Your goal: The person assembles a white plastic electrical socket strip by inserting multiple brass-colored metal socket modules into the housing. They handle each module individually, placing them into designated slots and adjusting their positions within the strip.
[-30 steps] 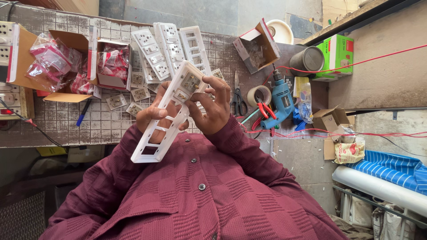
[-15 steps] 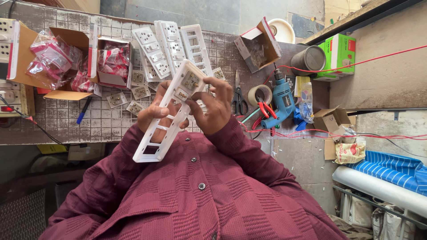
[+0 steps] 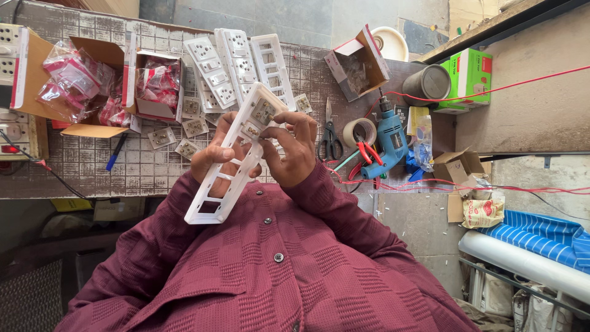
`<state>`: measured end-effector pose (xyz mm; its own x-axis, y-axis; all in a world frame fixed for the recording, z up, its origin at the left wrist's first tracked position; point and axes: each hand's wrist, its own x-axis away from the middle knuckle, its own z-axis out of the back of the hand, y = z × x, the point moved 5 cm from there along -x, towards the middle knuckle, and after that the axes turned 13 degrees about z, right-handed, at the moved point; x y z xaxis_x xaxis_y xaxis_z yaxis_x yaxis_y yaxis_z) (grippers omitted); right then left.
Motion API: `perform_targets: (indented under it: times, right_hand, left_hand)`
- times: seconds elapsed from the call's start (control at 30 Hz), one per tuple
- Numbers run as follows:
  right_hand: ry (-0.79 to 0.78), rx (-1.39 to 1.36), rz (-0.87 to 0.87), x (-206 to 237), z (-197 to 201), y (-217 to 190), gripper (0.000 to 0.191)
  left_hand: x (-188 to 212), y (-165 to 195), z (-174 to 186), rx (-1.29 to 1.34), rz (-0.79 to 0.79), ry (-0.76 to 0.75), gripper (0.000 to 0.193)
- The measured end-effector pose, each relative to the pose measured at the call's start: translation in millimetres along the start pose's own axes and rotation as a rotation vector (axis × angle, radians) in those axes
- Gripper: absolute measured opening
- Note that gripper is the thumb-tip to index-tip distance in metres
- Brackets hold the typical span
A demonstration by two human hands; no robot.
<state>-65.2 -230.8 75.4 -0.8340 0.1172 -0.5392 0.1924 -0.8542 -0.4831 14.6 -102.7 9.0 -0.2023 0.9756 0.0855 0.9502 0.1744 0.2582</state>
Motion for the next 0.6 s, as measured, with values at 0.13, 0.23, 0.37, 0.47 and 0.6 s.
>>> perform_targets:
  times: [0.13,0.23,0.37,0.47,0.6]
  right_hand:
    - [-0.009,-0.056,-0.016,-0.4,-0.1,4.2,0.018]
    - [-0.026,0.036,0.003,-1.7,-1.1,4.6,0.021]
    - [0.011,0.008,0.032,-1.5,-4.0,3.1,0.015]
    - [0.02,-0.008,0.071,-0.2,-6.2,2.9,0.017]
    - [-0.002,-0.011,0.103,0.2,-9.7,5.6,0.017]
  left_hand:
    - [0.7,1.8,1.5,0.001,-0.017,0.018,0.073]
    - [0.8,2.6,2.0,-0.001,-0.017,0.011,0.073]
    - [1.5,3.0,4.7,0.013,-0.021,0.012,0.073]
    - [1.3,2.7,8.2,0.002,0.008,0.014,0.072]
    - [2.9,3.0,13.2,0.02,0.03,0.031,0.071]
